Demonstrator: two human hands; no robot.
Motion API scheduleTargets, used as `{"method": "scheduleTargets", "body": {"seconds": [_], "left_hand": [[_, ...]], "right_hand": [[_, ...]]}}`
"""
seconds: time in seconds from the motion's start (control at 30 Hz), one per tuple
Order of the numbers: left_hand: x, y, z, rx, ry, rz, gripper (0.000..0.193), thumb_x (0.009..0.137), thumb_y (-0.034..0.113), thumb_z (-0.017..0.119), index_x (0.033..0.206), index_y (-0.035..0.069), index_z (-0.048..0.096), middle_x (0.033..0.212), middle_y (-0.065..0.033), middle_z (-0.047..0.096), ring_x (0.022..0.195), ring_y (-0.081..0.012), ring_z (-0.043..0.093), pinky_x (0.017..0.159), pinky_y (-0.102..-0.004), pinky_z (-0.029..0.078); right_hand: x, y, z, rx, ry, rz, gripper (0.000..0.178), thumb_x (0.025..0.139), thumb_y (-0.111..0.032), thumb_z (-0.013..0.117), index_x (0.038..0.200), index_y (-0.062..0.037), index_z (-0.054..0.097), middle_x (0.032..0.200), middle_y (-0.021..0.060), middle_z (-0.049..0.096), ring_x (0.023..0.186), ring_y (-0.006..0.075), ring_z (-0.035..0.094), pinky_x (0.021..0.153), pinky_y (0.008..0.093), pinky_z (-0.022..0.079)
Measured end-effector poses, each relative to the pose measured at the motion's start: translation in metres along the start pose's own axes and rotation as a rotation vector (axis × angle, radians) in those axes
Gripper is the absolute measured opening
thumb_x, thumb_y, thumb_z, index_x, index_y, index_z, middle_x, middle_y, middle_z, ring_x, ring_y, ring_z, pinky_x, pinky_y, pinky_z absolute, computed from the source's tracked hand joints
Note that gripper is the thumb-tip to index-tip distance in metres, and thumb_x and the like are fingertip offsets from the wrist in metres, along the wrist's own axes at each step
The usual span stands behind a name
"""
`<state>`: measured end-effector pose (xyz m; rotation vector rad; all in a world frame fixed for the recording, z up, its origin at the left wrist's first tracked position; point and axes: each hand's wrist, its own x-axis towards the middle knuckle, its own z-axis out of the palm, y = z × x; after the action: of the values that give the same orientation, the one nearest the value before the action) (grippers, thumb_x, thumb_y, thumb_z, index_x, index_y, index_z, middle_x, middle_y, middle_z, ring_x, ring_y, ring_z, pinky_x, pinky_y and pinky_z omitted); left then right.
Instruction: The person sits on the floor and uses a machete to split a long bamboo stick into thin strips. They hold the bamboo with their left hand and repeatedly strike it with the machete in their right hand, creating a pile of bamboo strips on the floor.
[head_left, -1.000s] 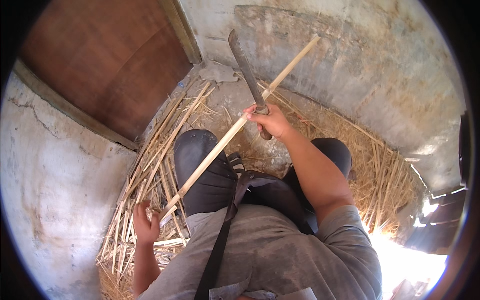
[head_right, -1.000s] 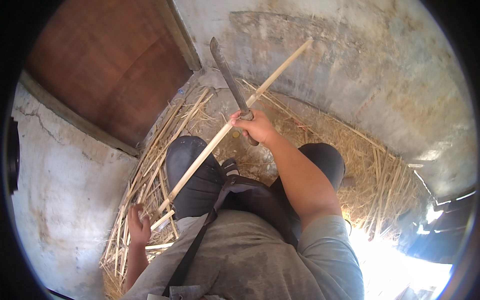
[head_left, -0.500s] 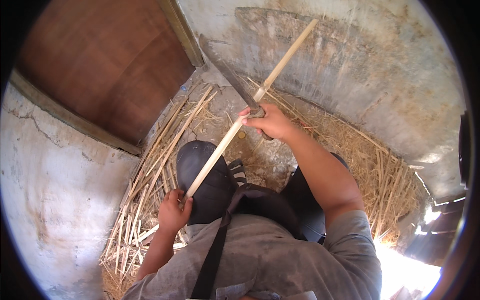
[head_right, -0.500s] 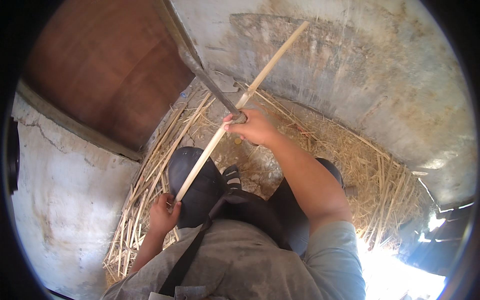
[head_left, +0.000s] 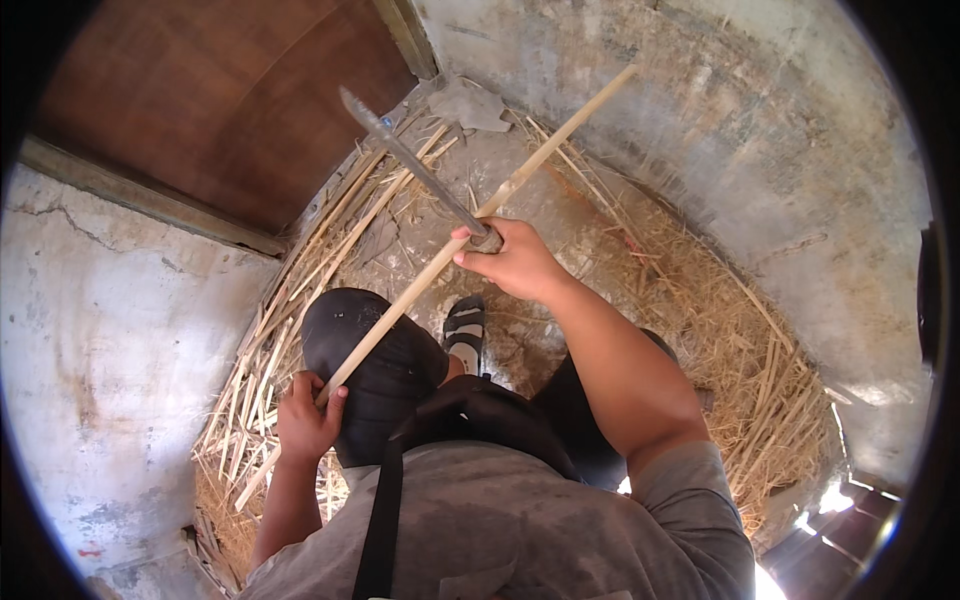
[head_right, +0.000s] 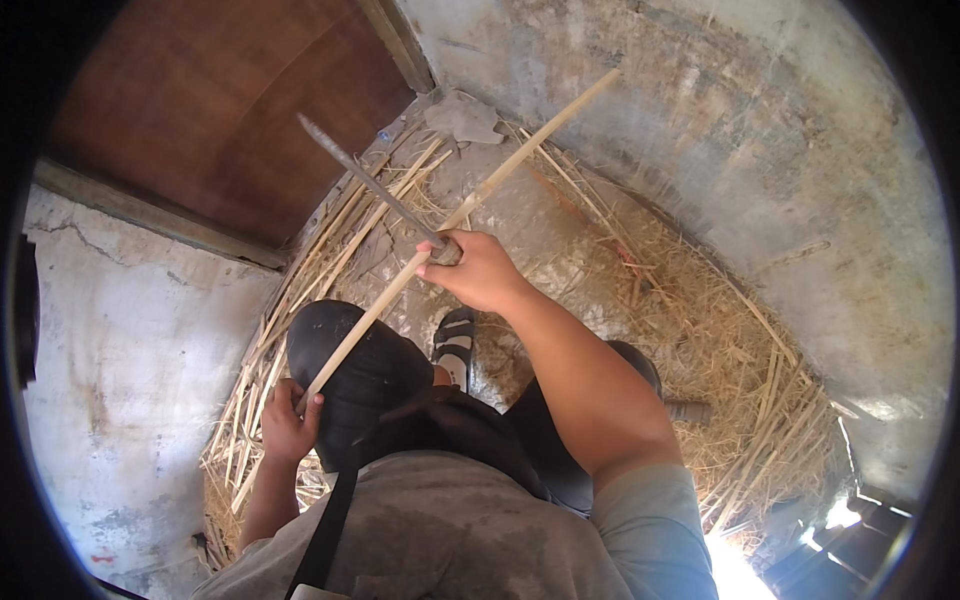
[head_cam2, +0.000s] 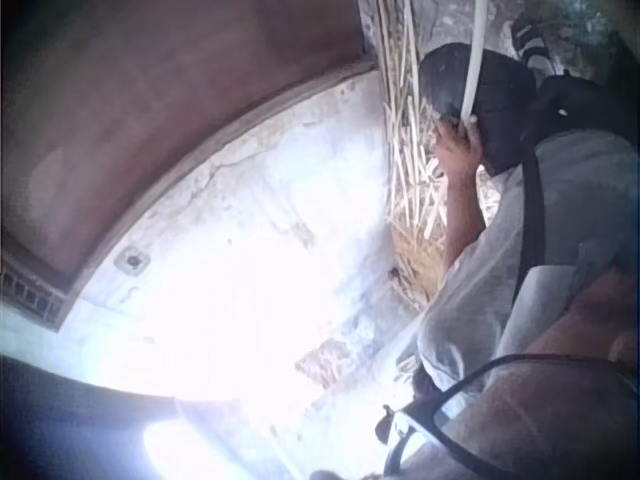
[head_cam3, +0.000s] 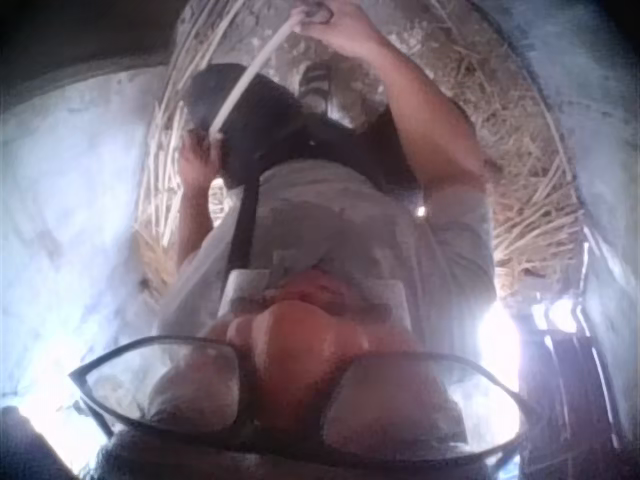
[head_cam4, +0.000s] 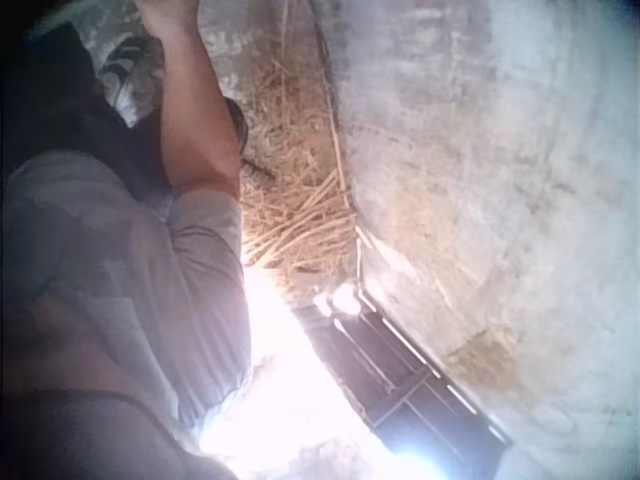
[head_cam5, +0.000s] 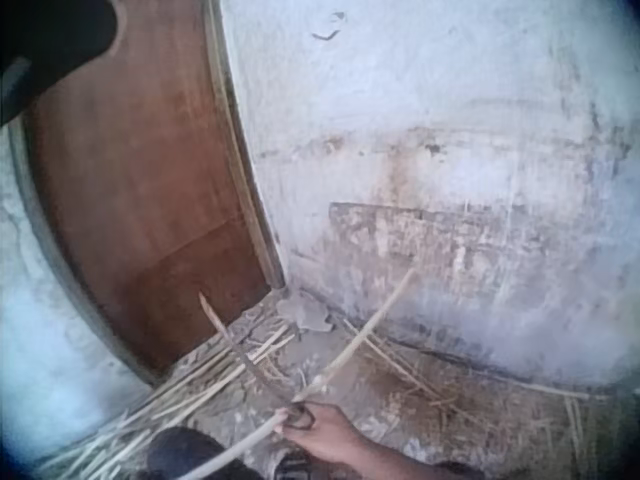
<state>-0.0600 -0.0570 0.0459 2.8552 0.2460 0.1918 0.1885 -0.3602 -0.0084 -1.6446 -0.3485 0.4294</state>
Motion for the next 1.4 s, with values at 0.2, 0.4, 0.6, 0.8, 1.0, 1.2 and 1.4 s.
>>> {"method": "scheduleTargets", "body": {"seconds": [0.2,0.4,0.6,0.8,1.0,1.2,1.4], "left_hand": [[-0.016,-0.007,-0.003,0.014,-0.050,-0.044,0.041,0.096,0.045,0.070,0.096,0.005,0.057,0.065,-0.0165,0.063,0.063,-0.0412,0.067,0.056,-0.0483,0.050],[-0.021,-0.015,0.002,-0.060,-0.057,-0.051,0.040,0.095,0.043,0.071,0.094,0.004,0.061,0.065,-0.0168,0.065,0.063,-0.0394,0.067,0.059,-0.0466,0.051],[-0.023,-0.021,0.006,-0.113,-0.050,-0.031,0.037,0.096,0.039,0.070,0.097,0.002,0.063,0.070,-0.0206,0.066,0.066,-0.0412,0.068,0.060,-0.0471,0.051],[-0.010,-0.026,-0.005,-0.132,-0.001,-0.004,0.023,0.095,0.022,0.068,0.094,0.000,0.064,0.072,-0.0212,0.067,0.068,-0.0434,0.067,0.064,-0.0497,0.053],[-0.001,-0.020,-0.024,-0.018,-0.177,0.046,0.021,0.084,0.008,0.064,0.104,0.000,0.062,0.087,-0.0226,0.067,0.081,-0.0435,0.067,0.073,-0.0519,0.053],[0.013,-0.023,-0.007,0.106,-0.011,0.190,0.037,0.081,0.003,0.056,0.117,0.001,0.061,0.107,-0.0224,0.064,0.090,-0.0442,0.065,0.078,-0.0532,0.052],[0.036,-0.024,-0.012,-0.055,-0.209,0.045,0.018,0.098,0.018,0.058,0.097,0.000,0.060,0.080,-0.0241,0.064,0.072,-0.0471,0.063,0.062,-0.0527,0.049]], "right_hand": [[-0.015,-0.017,-0.001,-0.292,0.134,-0.173,0.034,0.085,-0.028,0.083,0.109,-0.0065,0.073,0.084,0.0092,0.070,0.074,0.0171,0.063,0.071,0.0339,0.050],[-0.039,-0.031,-0.016,-0.372,0.139,-0.037,0.042,0.084,-0.041,0.081,0.104,-0.0061,0.070,0.085,0.0151,0.068,0.078,0.0222,0.064,0.071,0.0357,0.048],[-0.040,-0.013,-0.016,-0.448,0.196,-0.065,0.045,0.085,-0.042,0.080,0.107,-0.0044,0.069,0.085,0.0148,0.067,0.078,0.0258,0.064,0.073,0.0385,0.049],[-0.038,-0.017,-0.014,-0.500,0.150,-0.004,0.058,0.083,-0.044,0.078,0.118,0.0012,0.069,0.104,0.0229,0.071,0.098,0.0371,0.069,0.086,0.0420,0.053],[-0.032,-0.012,-0.005,-0.544,0.104,0.017,0.056,0.082,-0.043,0.079,0.117,-0.0001,0.069,0.099,0.0212,0.072,0.093,0.0364,0.070,0.082,0.0422,0.053],[-0.024,-0.002,0.003,-0.551,0.040,-0.084,0.053,0.082,-0.042,0.080,0.115,-0.0022,0.070,0.088,0.0181,0.070,0.082,0.0341,0.068,0.075,0.0414,0.053],[-0.024,-0.020,0.004,-0.635,-0.090,0.035,0.046,0.083,-0.040,0.078,0.110,-0.0027,0.069,0.085,0.0197,0.069,0.084,0.0385,0.068,0.074,0.0449,0.052]]}}
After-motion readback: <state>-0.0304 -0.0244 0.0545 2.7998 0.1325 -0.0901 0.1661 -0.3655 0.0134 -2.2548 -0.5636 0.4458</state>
